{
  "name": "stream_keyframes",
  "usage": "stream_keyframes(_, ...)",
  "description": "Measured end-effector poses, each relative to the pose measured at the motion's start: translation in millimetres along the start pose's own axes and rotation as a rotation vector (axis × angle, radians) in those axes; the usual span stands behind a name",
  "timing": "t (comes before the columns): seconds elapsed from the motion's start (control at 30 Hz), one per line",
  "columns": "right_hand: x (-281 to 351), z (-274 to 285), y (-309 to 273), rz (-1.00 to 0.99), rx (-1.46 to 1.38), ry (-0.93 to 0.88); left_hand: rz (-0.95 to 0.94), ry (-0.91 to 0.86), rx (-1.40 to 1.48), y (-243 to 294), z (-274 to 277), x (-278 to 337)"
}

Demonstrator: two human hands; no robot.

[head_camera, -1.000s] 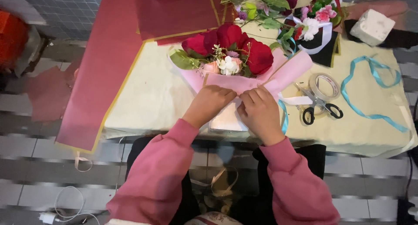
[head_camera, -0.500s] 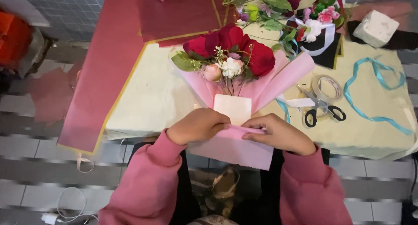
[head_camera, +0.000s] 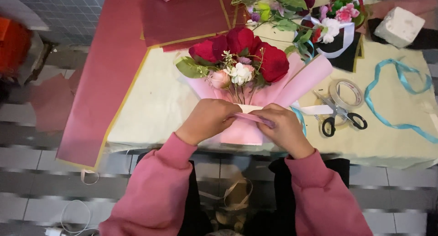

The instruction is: The person wraps a bouquet of red and white flowers in pink paper, folding and taping the paper around the stems. They then add a second layer of pink paper to the bouquet, securing it with tape.

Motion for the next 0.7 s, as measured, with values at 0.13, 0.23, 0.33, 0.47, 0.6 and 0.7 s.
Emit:
stream_keyframes(0.13, 0, 0, -8, 0.144, 0.118, 0.201, -0.138, 0.141, -0.143, 6, 5, 3)
stream_keyframes(0.23, 0, 4, -21, 0.247, 0.233, 0.287, -0.226, 0.218, -0.25, 3, -4, 4)
stream_keyframes(0.33, -1, 10, -35, 0.344, 0.305, 0.343, -0.298, 0.296, -0.355, -1, -16, 9)
stream_keyframes(0.47, 5, 4, -32, 0.424, 0.31, 0.36, -0.392, 0.398, -0.442, -5, -20, 21)
stream_keyframes(0.6, 3, 15, -42, 0.412, 0.269, 0.299, -0.413, 0.407, -0.448, -5, -21, 28)
stream_keyframes(0.7, 3, 21, -46, 0.401, 0.228, 0.259, -0.404, 0.401, -0.434, -2, -20, 29)
Point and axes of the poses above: each hand's wrist, its own x-axis away from the middle knuckle, its own z-axis out of the back of the hand, y = z × x, the point moved 3 cm from there along -x, towards the middle knuckle, and after that the axes turned 12 degrees about x, right-handed, at the moved point
